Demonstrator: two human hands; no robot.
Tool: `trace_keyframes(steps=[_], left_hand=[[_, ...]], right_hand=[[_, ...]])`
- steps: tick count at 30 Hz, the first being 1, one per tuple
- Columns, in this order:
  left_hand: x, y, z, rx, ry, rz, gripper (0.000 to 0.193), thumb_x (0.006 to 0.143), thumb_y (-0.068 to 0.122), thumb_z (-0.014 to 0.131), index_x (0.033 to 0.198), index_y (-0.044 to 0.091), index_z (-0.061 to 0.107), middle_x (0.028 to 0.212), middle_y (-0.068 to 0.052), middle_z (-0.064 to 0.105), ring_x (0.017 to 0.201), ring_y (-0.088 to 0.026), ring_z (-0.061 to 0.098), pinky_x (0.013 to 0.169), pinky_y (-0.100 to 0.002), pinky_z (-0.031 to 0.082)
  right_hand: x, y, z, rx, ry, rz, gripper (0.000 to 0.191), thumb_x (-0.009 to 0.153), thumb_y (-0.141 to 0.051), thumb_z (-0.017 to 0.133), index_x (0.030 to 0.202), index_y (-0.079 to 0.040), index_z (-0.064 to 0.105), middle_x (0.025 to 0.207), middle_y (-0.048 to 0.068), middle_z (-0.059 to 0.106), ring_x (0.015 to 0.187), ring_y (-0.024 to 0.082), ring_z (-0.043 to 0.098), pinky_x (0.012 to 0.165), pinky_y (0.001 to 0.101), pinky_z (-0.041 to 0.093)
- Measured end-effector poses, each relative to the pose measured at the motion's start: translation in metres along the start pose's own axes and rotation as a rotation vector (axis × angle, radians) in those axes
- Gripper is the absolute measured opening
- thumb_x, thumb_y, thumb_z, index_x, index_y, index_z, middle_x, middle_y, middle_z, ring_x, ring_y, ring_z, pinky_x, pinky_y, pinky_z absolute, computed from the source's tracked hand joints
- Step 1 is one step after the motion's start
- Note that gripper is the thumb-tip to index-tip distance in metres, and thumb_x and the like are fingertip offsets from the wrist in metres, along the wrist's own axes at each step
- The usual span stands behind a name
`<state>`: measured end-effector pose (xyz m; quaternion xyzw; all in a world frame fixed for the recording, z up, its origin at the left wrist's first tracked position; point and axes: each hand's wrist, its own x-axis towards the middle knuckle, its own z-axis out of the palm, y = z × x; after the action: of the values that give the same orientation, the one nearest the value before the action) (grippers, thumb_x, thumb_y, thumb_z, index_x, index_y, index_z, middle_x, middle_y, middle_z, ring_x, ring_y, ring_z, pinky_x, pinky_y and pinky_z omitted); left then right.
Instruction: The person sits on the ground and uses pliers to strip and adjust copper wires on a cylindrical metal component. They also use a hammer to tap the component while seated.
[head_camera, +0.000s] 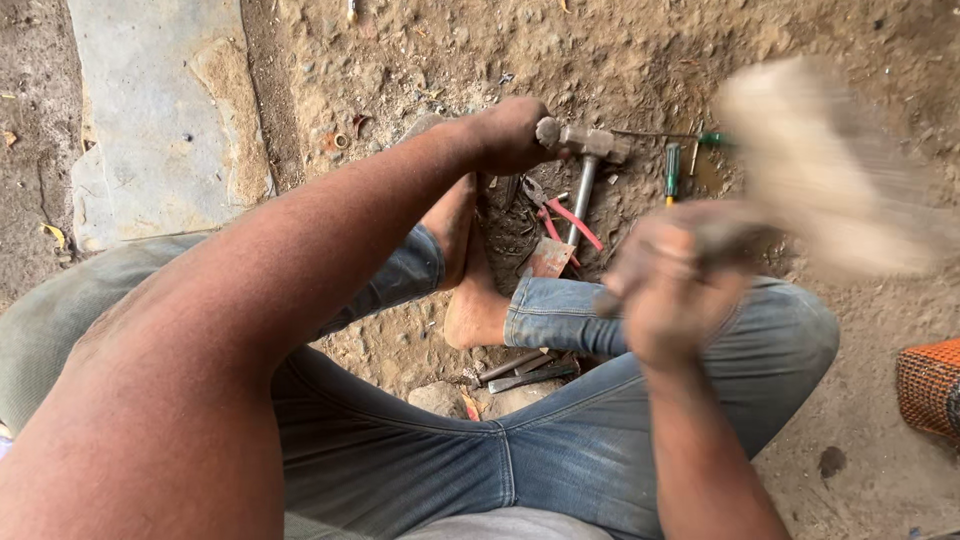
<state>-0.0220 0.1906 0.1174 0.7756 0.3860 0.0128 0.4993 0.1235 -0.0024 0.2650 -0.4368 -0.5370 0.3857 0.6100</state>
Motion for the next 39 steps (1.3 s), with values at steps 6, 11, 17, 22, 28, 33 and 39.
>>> trace_keyframes(steps=[6,11,17,22,28,33,39], left_hand=[[-0.001,-0.005,-0.013,-0.038,0.118,0.017,0.024,0.097,0.031,0.064,0.084,0.012,0.071,0.08,-0.006,0.076,0.072,-0.016,0.074,0.07,-0.038,0.063],[-0.016,0.001,-0.035,-0.202,0.177,-0.057,0.05,0.105,0.045,0.06,0.073,0.006,0.065,0.073,-0.008,0.073,0.064,-0.013,0.075,0.063,-0.039,0.061],[-0.016,0.007,-0.037,-0.205,0.204,-0.058,0.049,0.105,0.049,0.055,0.076,0.012,0.065,0.07,-0.005,0.071,0.06,-0.009,0.07,0.064,-0.031,0.065],[-0.009,0.003,-0.018,-0.194,0.118,-0.113,0.039,0.101,0.046,0.062,0.079,0.013,0.065,0.071,-0.005,0.07,0.06,-0.012,0.068,0.06,-0.037,0.062],[0.013,-0.009,0.004,-0.094,0.11,-0.076,0.036,0.097,0.042,0.069,0.084,0.009,0.068,0.078,-0.008,0.073,0.068,-0.021,0.07,0.065,-0.042,0.06],[0.02,-0.005,0.015,0.007,0.171,0.007,0.036,0.095,0.043,0.072,0.084,0.009,0.071,0.077,-0.011,0.073,0.068,-0.023,0.069,0.067,-0.044,0.057],[0.009,-0.002,-0.018,-0.128,0.262,-0.037,0.047,0.097,0.047,0.071,0.083,0.002,0.067,0.078,-0.017,0.073,0.072,-0.03,0.073,0.071,-0.047,0.06]], right_hand=[[-0.021,0.057,-0.003,-0.353,-0.062,0.664,0.017,0.098,-0.03,0.064,0.104,-0.014,0.064,0.057,0.001,0.054,0.041,0.009,0.051,0.036,0.0261,0.043],[-0.018,0.061,-0.021,-0.177,0.022,0.611,0.029,0.104,-0.032,0.061,0.094,-0.006,0.055,0.062,-0.002,0.054,0.044,0.008,0.051,0.037,0.0251,0.045],[-0.008,0.066,-0.037,-0.083,0.11,0.66,0.026,0.105,-0.031,0.061,0.097,-0.007,0.053,0.064,-0.002,0.052,0.045,0.007,0.05,0.038,0.0243,0.043],[-0.006,0.063,-0.033,-0.078,0.097,0.644,0.023,0.105,-0.028,0.06,0.097,-0.007,0.053,0.063,-0.001,0.052,0.045,0.008,0.05,0.039,0.025,0.043],[-0.003,0.031,-0.029,-0.118,0.066,0.206,0.03,0.115,-0.024,0.059,0.091,-0.007,0.053,0.069,0.002,0.054,0.052,0.009,0.053,0.05,0.0257,0.046],[-0.016,0.045,-0.018,0.08,0.174,0.216,0.029,0.11,-0.029,0.056,0.092,-0.006,0.057,0.063,0.0,0.052,0.049,0.009,0.055,0.042,0.0245,0.044],[-0.023,0.083,-0.023,-0.634,-0.194,0.475,0.024,0.097,-0.025,0.07,0.103,-0.002,0.071,0.075,0.006,0.071,0.067,0.015,0.071,0.058,0.0325,0.055]])
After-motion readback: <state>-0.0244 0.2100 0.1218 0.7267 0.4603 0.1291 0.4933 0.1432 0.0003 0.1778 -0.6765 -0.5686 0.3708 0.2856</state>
